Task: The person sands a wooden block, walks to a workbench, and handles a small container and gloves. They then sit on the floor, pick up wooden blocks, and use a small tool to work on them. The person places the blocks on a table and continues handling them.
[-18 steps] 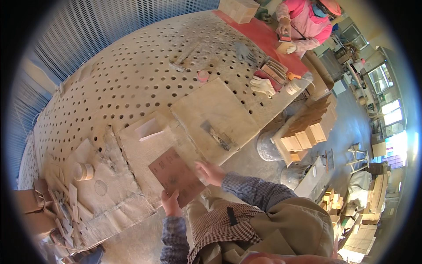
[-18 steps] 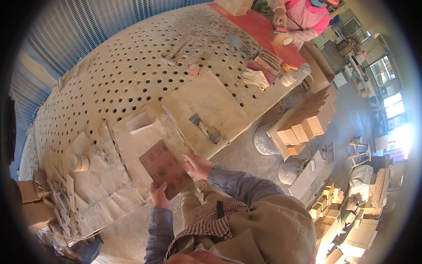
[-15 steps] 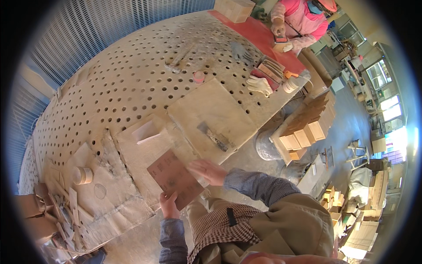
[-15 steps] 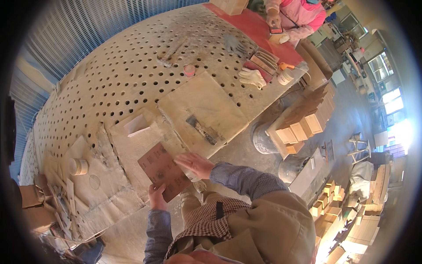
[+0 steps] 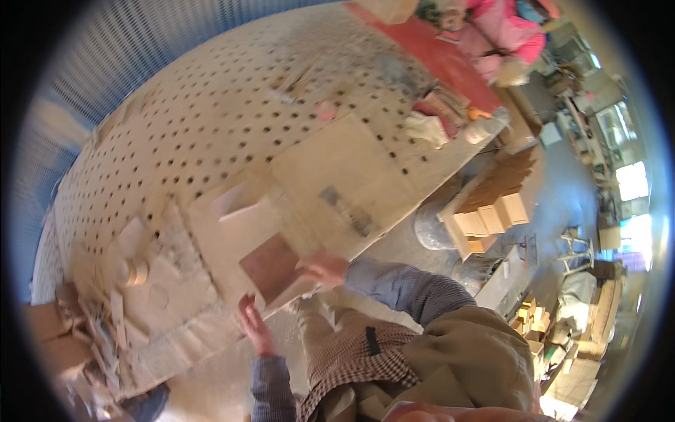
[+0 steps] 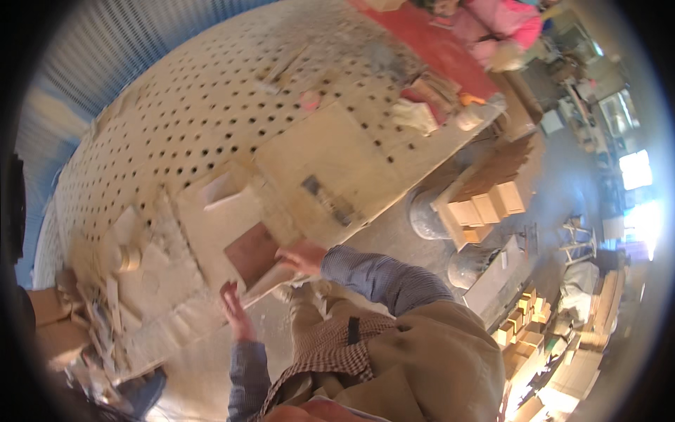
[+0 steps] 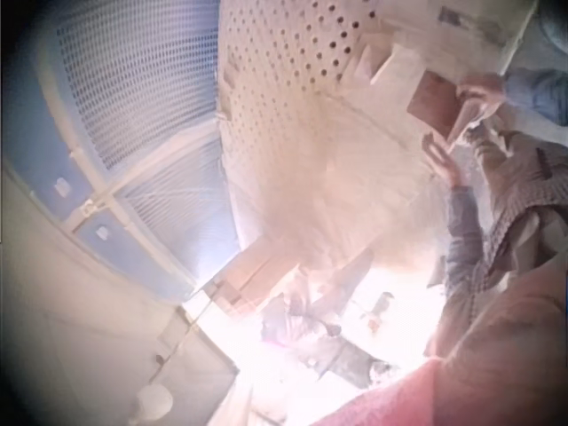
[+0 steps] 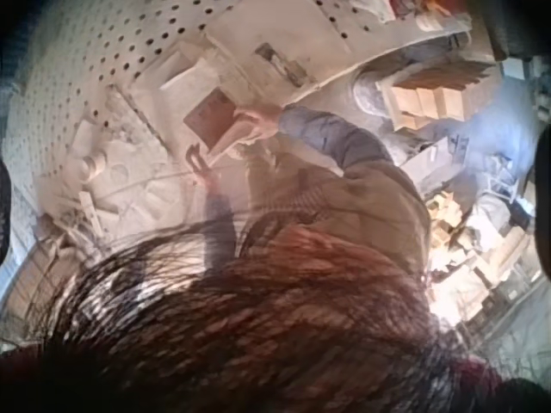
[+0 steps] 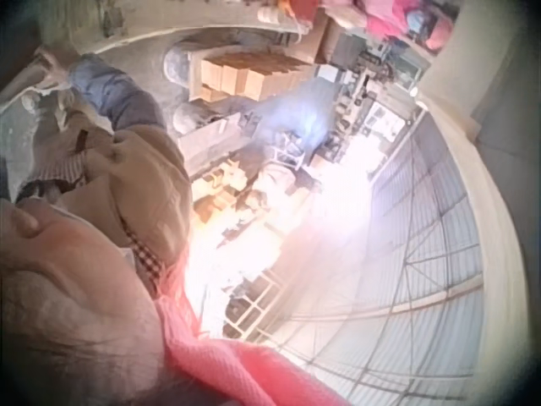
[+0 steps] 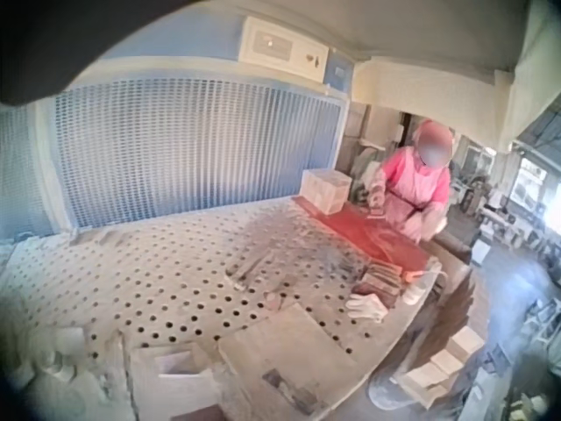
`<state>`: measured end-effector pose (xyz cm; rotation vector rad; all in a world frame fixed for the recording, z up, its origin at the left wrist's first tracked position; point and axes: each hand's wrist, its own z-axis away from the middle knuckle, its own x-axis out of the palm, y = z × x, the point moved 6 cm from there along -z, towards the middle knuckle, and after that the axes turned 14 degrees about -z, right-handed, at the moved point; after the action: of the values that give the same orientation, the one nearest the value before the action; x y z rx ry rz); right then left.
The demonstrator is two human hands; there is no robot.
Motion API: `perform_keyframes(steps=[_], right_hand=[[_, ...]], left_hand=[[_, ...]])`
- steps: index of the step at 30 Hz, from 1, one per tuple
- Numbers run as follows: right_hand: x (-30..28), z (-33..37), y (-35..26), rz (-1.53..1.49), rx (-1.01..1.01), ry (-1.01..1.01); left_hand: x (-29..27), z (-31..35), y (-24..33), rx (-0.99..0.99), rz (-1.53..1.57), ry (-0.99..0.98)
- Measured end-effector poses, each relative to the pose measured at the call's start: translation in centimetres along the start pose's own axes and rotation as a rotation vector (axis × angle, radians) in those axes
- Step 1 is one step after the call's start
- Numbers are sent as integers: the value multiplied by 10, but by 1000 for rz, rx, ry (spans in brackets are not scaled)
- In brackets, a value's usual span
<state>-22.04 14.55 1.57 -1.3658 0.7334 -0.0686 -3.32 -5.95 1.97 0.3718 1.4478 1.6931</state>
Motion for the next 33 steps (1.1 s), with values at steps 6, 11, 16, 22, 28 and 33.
perform_keyframes(steps=[6, 11, 16, 22, 28, 33], right_hand=[[0, -15, 3, -224, 194, 190], [-8, -23, -10, -44, 380, 203], [-5, -30, -16, 60, 337, 251], [-1, -36, -25, 187, 117, 357], [3, -36, -26, 232, 194, 336], [5, -38, -26, 258, 174, 358]], left_hand=[[27, -14, 29, 128, -385, -30], [35, -28, 36, 3, -434, 37], [35, -36, 36, -48, -437, 42], [41, -36, 49, 93, -815, 37], [44, -37, 53, 98, -915, 36], [46, -41, 51, 73, -975, 5]])
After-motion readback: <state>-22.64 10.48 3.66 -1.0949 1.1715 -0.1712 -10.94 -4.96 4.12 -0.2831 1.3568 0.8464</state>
